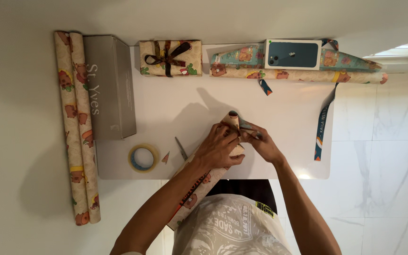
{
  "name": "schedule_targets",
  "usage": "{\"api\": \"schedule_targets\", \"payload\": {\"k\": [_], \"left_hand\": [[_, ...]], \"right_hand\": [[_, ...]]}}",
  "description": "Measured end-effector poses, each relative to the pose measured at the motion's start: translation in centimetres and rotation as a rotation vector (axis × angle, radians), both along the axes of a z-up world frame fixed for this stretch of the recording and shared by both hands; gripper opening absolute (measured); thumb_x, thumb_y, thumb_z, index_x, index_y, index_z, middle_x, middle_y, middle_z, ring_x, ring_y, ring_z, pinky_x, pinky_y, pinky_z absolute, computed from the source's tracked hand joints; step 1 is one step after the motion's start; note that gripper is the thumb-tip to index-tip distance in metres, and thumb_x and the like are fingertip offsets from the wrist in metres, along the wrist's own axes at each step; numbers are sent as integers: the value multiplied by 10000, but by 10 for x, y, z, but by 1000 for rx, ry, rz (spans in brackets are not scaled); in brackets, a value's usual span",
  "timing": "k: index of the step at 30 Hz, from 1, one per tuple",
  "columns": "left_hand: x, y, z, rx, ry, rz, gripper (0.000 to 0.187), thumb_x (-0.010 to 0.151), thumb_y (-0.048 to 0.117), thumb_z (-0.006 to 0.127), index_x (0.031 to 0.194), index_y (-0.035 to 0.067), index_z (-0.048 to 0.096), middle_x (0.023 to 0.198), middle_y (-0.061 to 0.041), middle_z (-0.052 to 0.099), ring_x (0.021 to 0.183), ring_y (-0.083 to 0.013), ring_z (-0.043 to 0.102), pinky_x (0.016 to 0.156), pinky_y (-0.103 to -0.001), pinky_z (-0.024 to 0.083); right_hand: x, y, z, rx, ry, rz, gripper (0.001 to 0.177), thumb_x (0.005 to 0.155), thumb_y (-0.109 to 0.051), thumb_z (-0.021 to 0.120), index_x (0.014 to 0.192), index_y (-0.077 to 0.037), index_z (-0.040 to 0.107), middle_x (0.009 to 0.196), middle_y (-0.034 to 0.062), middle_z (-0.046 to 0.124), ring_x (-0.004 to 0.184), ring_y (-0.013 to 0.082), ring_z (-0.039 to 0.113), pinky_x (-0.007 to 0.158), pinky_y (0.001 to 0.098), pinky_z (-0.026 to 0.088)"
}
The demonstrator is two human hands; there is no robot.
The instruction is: The person wraps a rectangular box with patterned wrapping paper on a white table. They fold the paper around the box, secure it with clear tape, and trim excess paper with scissors. The wrapped gift is set aside, and the person begins wrapping a second box.
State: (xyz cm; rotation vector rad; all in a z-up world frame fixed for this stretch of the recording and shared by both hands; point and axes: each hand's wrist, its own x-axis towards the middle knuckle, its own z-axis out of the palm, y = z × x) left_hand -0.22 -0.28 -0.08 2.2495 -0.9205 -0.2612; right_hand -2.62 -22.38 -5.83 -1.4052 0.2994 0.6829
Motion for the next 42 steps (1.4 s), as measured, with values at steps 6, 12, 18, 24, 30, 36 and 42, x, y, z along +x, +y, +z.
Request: {"api": "schedule_targets", "payload": {"k": [6, 12, 18, 24, 30, 36, 42], "left_hand": [[0, -2, 4, 4, -8, 5, 549, 773, 446, 775, 1120, 21, 763, 1111, -102, 700, 1151, -326, 516, 1103, -498, 381], [-1, 0, 0, 53, 15, -24, 520, 765, 440, 801, 995, -23, 748, 1076, -132, 676, 1166, -332, 514, 1119, -515, 386], [-7, 3, -15, -44, -106, 33, 540, 746, 396, 849, 1030, -28, 672, 1166, -191, 536, 1222, -381, 493, 1106, -563, 389], [-9, 5, -8, -82, -250, 180, 914, 638, 456, 901, 1285, -41, 490, 1227, -208, 444, 1257, -410, 451, 1152, -714, 261], [-8, 3, 5, 2, -227, 209, 1099, 562, 484, 912, 1380, -72, 433, 1342, -273, 452, 1314, -456, 460, 1156, -693, 262], [-11, 1, -5, -25, -160, 205, 904, 661, 426, 913, 1291, -102, 537, 1221, -204, 481, 1217, -390, 505, 1156, -582, 416], [-12, 0, -5, 73, -164, 192, 794, 588, 405, 900, 1116, -86, 568, 1314, -262, 507, 1181, -413, 521, 1010, -478, 499]], "right_hand": [[-5, 6, 15, -36, -31, 59, 487, 1046, -146, 563, 1525, -79, 509, 1338, 112, 672, 1224, 191, 596, 1088, 338, 484], [-7, 16, 35, -44, -35, 104, 530, 1025, -126, 541, 1548, -117, 456, 1493, 75, 569, 1349, 180, 517, 1125, 352, 426], [-4, 26, 61, -393, 121, 381, 864, 958, -66, 722, 1719, -215, 341, 1270, 247, 635, 1097, 450, 567, 1021, 449, 502], [3, 33, 76, -89, -193, 231, 824, 878, -53, 757, 1595, -134, 359, 1359, 82, 660, 1208, 182, 615, 981, 340, 519], [6, 36, 93, -197, -159, 308, 733, 925, -11, 657, 1579, -121, 348, 1348, 82, 676, 1109, 175, 700, 940, 336, 586], [2, 41, 102, -312, -236, 299, 657, 922, 41, 622, 1539, -87, 433, 1332, 142, 689, 1102, 225, 733, 925, 352, 597], [-3, 44, 100, -347, -239, 237, 587, 925, 39, 625, 1485, -36, 467, 1369, 174, 666, 1117, 260, 745, 934, 357, 618]]}}
